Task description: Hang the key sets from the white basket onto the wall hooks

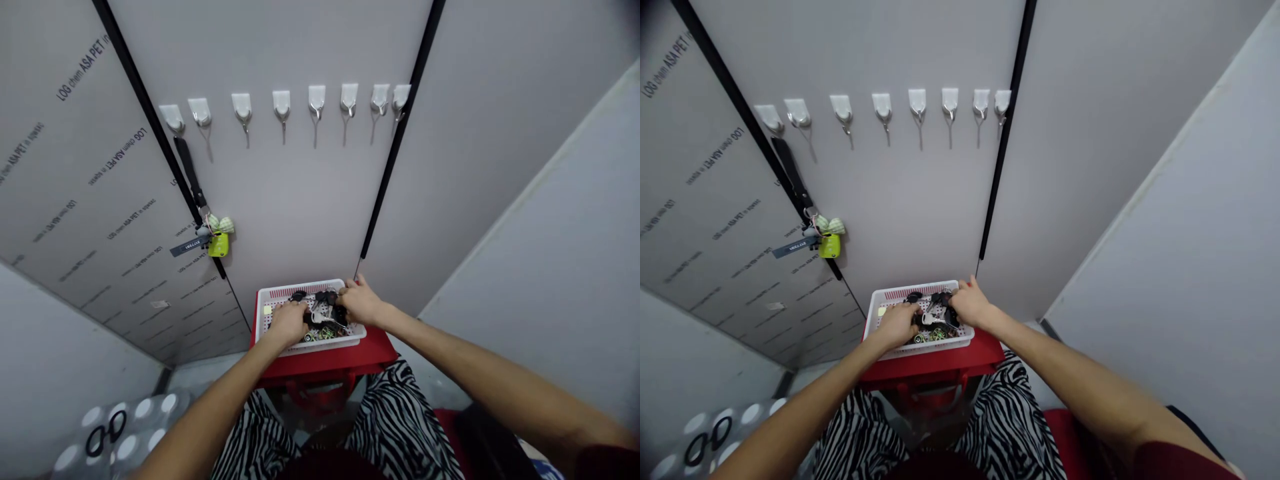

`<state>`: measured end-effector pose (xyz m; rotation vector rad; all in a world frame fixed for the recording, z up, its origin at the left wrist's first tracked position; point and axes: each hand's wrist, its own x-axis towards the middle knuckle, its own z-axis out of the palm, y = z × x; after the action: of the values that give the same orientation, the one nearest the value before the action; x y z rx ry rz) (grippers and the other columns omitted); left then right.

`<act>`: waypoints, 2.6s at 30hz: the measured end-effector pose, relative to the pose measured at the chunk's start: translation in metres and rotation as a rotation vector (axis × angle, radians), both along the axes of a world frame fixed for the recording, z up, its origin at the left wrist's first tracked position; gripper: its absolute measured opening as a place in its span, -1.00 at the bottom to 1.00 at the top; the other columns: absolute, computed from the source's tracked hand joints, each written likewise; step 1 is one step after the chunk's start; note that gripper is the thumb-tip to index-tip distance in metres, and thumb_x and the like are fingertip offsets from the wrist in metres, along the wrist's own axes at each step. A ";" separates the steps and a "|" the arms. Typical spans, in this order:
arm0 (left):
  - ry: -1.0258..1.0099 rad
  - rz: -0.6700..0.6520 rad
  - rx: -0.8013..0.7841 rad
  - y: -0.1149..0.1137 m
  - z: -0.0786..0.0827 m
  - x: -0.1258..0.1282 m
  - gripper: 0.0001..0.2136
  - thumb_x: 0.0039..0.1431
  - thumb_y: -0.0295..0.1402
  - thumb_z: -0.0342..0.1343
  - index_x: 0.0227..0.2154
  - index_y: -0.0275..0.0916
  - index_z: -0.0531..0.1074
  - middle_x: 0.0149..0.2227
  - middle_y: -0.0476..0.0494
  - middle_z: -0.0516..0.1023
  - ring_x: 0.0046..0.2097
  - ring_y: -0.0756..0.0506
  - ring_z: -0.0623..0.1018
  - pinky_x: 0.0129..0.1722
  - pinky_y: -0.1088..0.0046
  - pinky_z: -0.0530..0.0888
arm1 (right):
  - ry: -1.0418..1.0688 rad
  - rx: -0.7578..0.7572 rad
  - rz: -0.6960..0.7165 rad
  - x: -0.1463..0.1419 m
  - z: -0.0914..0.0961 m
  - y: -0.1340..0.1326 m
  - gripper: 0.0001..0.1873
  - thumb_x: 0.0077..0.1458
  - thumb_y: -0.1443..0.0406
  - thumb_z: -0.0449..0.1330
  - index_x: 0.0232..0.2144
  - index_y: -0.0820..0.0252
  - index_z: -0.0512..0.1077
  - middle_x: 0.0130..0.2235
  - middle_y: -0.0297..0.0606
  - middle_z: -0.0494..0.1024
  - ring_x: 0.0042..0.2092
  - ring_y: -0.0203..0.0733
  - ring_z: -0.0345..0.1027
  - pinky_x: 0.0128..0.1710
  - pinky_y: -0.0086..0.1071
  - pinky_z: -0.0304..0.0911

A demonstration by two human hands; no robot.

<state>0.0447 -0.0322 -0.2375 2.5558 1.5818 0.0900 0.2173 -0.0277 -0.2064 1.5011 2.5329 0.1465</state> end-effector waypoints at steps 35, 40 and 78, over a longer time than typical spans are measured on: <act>-1.203 0.042 -0.536 0.004 0.024 -0.012 -0.66 -0.24 -0.52 -0.05 -0.26 -0.30 0.24 -0.27 -0.12 0.38 -0.24 0.00 0.35 -0.25 0.47 0.25 | 0.888 -0.098 0.160 -0.011 0.059 0.010 -0.68 -0.20 0.32 -0.01 -0.29 0.25 0.27 -0.32 -0.28 0.40 -0.30 -0.33 0.24 -0.29 -0.44 0.14; -1.660 0.181 -0.659 0.007 0.063 -0.017 -0.71 -0.16 -0.29 -0.04 -0.32 -0.29 0.26 -0.29 -0.15 0.38 -0.33 0.03 0.38 -0.40 0.55 0.27 | 0.988 -0.018 0.154 -0.026 0.068 0.011 -0.68 -0.24 0.36 0.01 -0.31 0.24 0.29 -0.30 -0.28 0.39 -0.26 -0.30 0.23 -0.23 -0.40 0.12; -1.373 0.353 0.254 0.062 0.219 -0.094 -0.81 -0.23 -0.32 0.00 -0.56 -0.36 0.36 -0.72 0.04 0.28 -0.68 0.13 0.24 -0.65 0.62 0.20 | 1.756 0.046 -0.076 -0.200 0.217 0.096 -0.78 -0.34 0.21 0.08 -0.61 0.29 0.30 -0.62 -0.34 0.36 -0.63 -0.42 0.17 -0.65 -0.53 0.11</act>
<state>-0.0497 0.0295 -0.0184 1.4552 1.3048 1.6846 0.0178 0.0686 0.0104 2.1834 3.3565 -1.9203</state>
